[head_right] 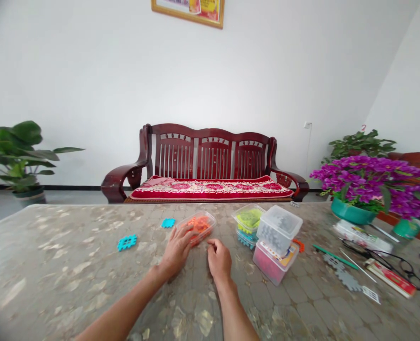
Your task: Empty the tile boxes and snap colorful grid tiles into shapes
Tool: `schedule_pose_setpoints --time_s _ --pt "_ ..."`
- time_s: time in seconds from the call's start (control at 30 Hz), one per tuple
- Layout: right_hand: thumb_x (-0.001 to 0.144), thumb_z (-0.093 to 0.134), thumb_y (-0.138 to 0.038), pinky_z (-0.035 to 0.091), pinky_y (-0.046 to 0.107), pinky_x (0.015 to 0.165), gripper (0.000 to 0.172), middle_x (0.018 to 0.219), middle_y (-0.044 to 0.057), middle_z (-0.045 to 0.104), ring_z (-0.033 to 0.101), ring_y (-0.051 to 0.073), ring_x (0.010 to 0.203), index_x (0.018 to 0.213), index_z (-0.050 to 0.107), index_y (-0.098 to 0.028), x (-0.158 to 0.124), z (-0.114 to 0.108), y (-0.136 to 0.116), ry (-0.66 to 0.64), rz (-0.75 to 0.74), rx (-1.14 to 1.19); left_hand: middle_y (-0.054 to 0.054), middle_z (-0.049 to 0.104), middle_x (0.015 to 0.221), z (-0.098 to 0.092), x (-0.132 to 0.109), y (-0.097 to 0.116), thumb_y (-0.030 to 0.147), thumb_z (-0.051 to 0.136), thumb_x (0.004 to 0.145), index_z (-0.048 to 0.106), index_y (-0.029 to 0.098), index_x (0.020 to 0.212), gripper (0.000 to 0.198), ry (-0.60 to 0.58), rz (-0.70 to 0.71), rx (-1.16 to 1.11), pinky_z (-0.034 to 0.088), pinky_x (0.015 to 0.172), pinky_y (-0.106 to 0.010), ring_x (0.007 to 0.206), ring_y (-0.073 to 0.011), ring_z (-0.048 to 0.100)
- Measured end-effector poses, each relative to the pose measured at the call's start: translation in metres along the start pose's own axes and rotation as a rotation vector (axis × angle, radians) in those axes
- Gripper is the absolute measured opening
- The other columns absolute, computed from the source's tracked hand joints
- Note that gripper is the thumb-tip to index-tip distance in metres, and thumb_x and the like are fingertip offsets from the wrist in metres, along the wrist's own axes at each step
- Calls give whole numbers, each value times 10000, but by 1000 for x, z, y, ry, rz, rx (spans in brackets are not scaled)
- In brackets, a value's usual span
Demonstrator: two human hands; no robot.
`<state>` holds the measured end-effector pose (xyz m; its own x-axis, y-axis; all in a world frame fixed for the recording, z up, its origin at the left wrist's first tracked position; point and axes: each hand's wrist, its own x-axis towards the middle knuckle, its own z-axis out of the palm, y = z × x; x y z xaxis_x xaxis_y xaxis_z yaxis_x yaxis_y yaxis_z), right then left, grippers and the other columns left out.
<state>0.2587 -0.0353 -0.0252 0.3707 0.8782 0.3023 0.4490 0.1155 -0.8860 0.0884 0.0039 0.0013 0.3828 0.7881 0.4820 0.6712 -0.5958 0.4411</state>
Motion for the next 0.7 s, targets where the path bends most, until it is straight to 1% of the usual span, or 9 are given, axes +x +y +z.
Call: schedule_pose_setpoints --time_s 0.07,0.17,0.23,0.3,0.37,0.43,0.5,0.6,0.7 --pt "760 506 -312 496 344 773 277 814 23 765 683 242 790 865 754 -247 1 0 0 11 7 16 -56 603 1370 2 13 -1 102 476 846 665 312 1186 442 -29 -4 -9 192 1172 -591 1360 -258 452" --pt "752 512 -317 492 330 741 271 790 25 755 675 235 760 857 748 -237 2 1 3 37 24 50 -49 585 1397 6 30 12 108 569 772 688 323 1149 450 -16 -27 -22 123 1155 -665 1453 -337 309" --pt "748 520 -327 489 314 693 267 763 26 744 660 224 713 856 741 -222 4 2 5 81 32 98 -35 572 1415 8 41 29 118 613 749 709 314 1099 412 12 -27 -167 107 1184 -613 1479 -332 250" --pt "751 523 -343 478 294 629 269 710 21 721 629 205 641 850 730 -203 6 4 8 139 36 157 -46 608 1367 15 55 48 135 623 766 720 274 1048 329 -4 -118 -435 190 1203 -480 1432 -271 349" --pt "762 519 -364 458 277 577 276 646 7 688 590 185 576 840 718 -190 7 5 11 200 41 195 -98 672 1237 25 73 66 187 608 810 699 217 1091 297 -22 -217 -519 356 1115 -411 1250 -246 546" --pt "767 517 -377 443 269 555 273 609 -4 666 571 178 552 823 709 -190 9 5 12 247 51 195 -122 706 1116 38 92 81 266 621 835 679 175 1111 296 -43 -321 -575 455 994 -376 1099 -243 627" --pt "764 516 -374 440 272 556 256 613 0 668 579 186 564 799 701 -200 10 4 13 269 63 162 -114 722 999 50 110 92 347 630 850 672 152 1087 310 -87 -421 -629 499 883 -340 992 -236 657" --pt "762 503 -356 437 284 563 230 643 19 690 604 207 601 760 686 -217 10 4 11 261 74 110 -98 712 892 62 128 104 449 559 911 666 128 1045 364 -196 -557 -708 525 776 -325 872 -220 671" --pt "771 487 -363 428 291 565 229 659 34 708 616 222 620 717 663 -227 10 3 10 241 80 70 -96 683 1054 68 137 112 447 543 945 632 133 1135 377 -311 -660 -781 553 809 -378 923 -206 662"
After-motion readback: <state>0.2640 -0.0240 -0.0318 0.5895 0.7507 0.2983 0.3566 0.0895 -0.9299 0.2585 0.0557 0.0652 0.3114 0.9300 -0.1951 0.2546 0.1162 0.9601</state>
